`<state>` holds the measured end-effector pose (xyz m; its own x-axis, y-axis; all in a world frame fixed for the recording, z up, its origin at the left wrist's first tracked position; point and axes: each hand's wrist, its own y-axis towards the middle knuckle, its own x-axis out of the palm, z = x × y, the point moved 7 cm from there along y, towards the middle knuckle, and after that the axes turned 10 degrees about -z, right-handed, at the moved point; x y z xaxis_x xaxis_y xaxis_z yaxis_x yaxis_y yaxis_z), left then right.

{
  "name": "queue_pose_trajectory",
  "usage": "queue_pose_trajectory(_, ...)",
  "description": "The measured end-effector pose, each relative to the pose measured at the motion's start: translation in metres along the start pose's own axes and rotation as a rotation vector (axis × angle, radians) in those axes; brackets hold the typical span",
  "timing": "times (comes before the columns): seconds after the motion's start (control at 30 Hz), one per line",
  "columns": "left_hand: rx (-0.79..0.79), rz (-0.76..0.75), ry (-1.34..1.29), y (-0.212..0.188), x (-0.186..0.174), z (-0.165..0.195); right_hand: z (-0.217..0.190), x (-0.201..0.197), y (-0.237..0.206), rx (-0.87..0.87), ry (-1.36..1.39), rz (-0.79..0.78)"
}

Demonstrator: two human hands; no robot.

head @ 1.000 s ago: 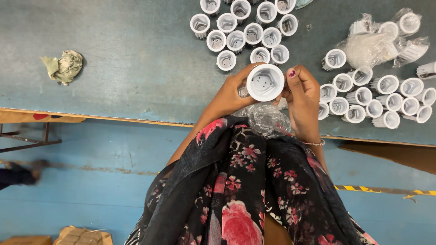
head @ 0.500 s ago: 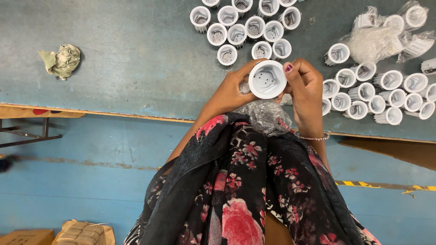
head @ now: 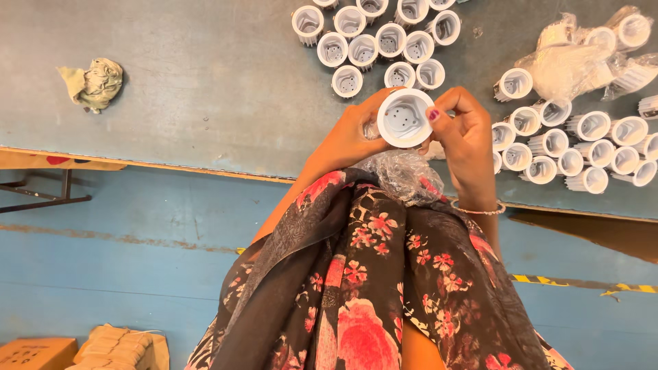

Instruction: The person repeatedly picks up small white cylindrical plastic components from a table, wraps each one individually in bubble wrap, and places the wrapped items into a growing pile. The process is continuous and repetitive throughout the clip.

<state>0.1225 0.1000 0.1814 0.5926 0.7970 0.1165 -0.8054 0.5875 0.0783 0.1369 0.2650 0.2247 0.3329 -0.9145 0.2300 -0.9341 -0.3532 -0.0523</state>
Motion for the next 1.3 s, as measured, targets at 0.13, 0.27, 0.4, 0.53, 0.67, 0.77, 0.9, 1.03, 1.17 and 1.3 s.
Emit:
queue_pose_trajectory(0.13,-0.010,-0.001,-0.010,0.000,-0.001,0.000,-0.002,0.001,-0.001,0.016,0.019,-0.076)
queue_pose_trajectory(0.27,-0.021,-0.004,-0.008,-0.001,-0.003,-0.001,0.002,0.004,0.004,0.084,-0.062,-0.136)
queue_pose_trajectory(0.4,-0.083,0.003,0.136,-0.002,-0.009,-0.004,0.009,0.007,0.009,0.168,-0.290,-0.123)
queue_pose_trajectory(0.53,-0.115,0.033,0.303,-0.002,-0.015,-0.001,0.010,0.014,0.018,0.135,-0.745,-0.069)
queue_pose_trajectory(0.67,-0.207,0.052,0.379,-0.002,-0.022,-0.005,0.020,0.017,0.034,0.161,-0.902,0.022)
queue_pose_trajectory(0.77,-0.176,0.054,0.403,-0.002,-0.027,-0.008,0.027,0.016,0.044,0.149,-0.859,0.061)
queue_pose_trajectory(0.9,-0.122,0.028,0.140,-0.002,-0.033,-0.028,0.045,0.006,0.054,0.291,-0.688,0.107)
queue_pose_trajectory(1.03,-0.075,0.028,-0.064,0.005,-0.047,-0.048,0.051,0.006,0.065,0.237,-0.423,0.019)
queue_pose_trajectory(1.17,-0.068,0.018,-0.139,0.013,-0.058,-0.059,0.056,0.007,0.073,0.171,-0.299,-0.114)
queue_pose_trajectory(1.3,-0.095,0.015,-0.276,0.024,-0.059,-0.070,0.068,-0.023,0.079,0.146,-0.514,-0.052)
